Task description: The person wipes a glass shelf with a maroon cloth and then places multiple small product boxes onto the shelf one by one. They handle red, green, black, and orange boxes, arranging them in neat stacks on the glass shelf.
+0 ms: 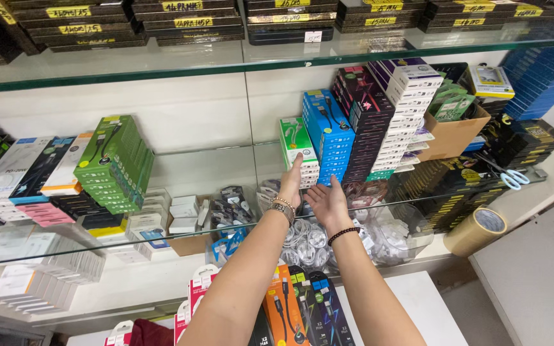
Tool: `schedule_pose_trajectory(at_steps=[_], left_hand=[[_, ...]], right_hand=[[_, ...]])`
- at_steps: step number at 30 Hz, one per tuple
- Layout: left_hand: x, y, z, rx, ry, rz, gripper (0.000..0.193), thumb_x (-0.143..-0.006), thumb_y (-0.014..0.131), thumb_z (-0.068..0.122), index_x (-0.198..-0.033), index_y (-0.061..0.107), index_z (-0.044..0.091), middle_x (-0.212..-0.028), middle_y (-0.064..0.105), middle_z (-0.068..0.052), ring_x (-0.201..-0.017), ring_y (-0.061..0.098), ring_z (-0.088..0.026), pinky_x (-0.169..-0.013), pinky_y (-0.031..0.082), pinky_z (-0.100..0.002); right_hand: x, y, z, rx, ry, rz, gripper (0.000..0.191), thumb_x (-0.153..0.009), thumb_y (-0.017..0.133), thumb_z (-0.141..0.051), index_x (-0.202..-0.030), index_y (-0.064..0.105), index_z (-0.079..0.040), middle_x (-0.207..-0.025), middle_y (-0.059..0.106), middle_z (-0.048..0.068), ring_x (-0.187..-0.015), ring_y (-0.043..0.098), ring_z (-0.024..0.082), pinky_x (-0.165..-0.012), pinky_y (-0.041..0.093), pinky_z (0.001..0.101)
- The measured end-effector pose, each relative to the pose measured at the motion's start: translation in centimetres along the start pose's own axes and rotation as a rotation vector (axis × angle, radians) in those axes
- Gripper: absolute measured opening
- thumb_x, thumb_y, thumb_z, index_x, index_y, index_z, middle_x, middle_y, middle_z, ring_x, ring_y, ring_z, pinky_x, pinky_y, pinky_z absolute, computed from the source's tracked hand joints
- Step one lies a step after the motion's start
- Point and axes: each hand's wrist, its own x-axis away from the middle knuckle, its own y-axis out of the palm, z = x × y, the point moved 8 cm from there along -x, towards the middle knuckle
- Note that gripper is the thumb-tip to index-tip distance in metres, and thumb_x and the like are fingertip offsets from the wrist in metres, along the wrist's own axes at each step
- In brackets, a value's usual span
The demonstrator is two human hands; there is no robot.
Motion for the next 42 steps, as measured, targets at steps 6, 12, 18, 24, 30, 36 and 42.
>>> schedule_pose_trajectory(at_steps=[6, 12, 18, 24, 30, 36, 42], left_hand=[[-1.8, -1.8, 1.4, -0.03, 0.098, 0.15, 0.095, -0.074, 0.083, 0.044, -0.138, 0.033, -0.006, -0.108, 0.072, -0.017, -0.093, 0.077, -0.028, -0.085, 0.059, -0.042], [-1.5, -3.3, 0.9, -0.173, -0.043, 0.035, 0.089, -0.072, 0.079, 0.057, -0.134, 0.055, -0.003, -0.112, 0.075, -0.013, -0.087, 0.072, -0.019, -0.072, 0.045, -0.034], [6.7, -4.9, -2.1, -0.086, 0.114, -0.033, 0.116, -0.074, 0.077, 0.047, -0.161, 0.008, 0.013, -0.142, 0.057, -0.016, -0.12, 0.065, -0.026, -0.096, 0.05, -0.041], [14.1, -3.2, -3.9, -0.42, 0.234, -0.321, 0.095, -0.096, 0.058, 0.035, -0.167, -0.002, 0.014, -0.174, 0.014, -0.014, -0.156, 0.02, -0.021, -0.12, 0.021, -0.032], [18.6, -0.3, -6.9, -0.555, 0.376, -0.318, 0.098, -0.095, 0.056, 0.04, -0.161, -0.005, 0.001, -0.171, 0.011, -0.022, -0.159, 0.016, -0.028, -0.125, 0.018, -0.034], [22.6, 0.5, -13.3, -0.846, 0.143, -0.517, 0.093, -0.1, 0.04, 0.062, -0.163, 0.002, 0.005, -0.17, 0.013, -0.022, -0.157, 0.016, -0.029, -0.123, 0.018, -0.036], [19.3, -4.6, -13.1, -0.921, 0.194, -0.261, 0.09, -0.093, 0.047, 0.066, -0.159, 0.029, 0.008, -0.16, 0.041, -0.02, -0.145, 0.044, -0.032, -0.117, 0.034, -0.038]], right_hand=[[-0.7, -0.7, -0.6, -0.092, 0.038, -0.08, 0.095, -0.099, 0.046, -0.06, -0.156, 0.02, 0.012, -0.161, 0.031, 0.03, -0.15, 0.03, 0.04, -0.12, 0.03, 0.0499], [-1.3, -2.6, -0.7, 0.101, 0.04, -0.022, 0.096, -0.097, 0.054, -0.058, -0.155, 0.017, 0.009, -0.156, 0.039, 0.032, -0.14, 0.045, 0.04, -0.119, 0.038, 0.0505], [1.9, -1.7, -1.5, 0.621, 0.01, -0.101, 0.098, -0.087, 0.055, -0.07, -0.157, 0.037, -0.005, -0.139, 0.059, 0.022, -0.125, 0.056, 0.03, -0.104, 0.042, 0.0453], [7.2, -1.0, -0.4, 0.682, -0.039, -0.251, 0.071, -0.089, 0.06, -0.054, -0.15, 0.043, -0.022, -0.141, 0.06, -0.002, -0.128, 0.056, 0.011, -0.105, 0.044, 0.0338], [11.0, -7.6, 0.0, 0.38, 0.072, -0.251, 0.052, -0.097, 0.066, -0.041, -0.136, 0.061, -0.007, -0.126, 0.071, 0.005, -0.112, 0.065, 0.016, -0.096, 0.05, 0.0339], [16.9, -19.3, -4.3, 0.454, 0.074, -0.127, 0.051, -0.094, 0.067, -0.035, -0.135, 0.06, -0.005, -0.125, 0.071, 0.006, -0.11, 0.067, 0.015, -0.093, 0.052, 0.0326], [20.9, -26.9, -1.0, 0.753, 0.249, 0.084, 0.073, -0.087, 0.068, -0.041, -0.152, 0.045, -0.015, -0.138, 0.065, 0.004, -0.121, 0.062, 0.014, -0.099, 0.049, 0.0315]])
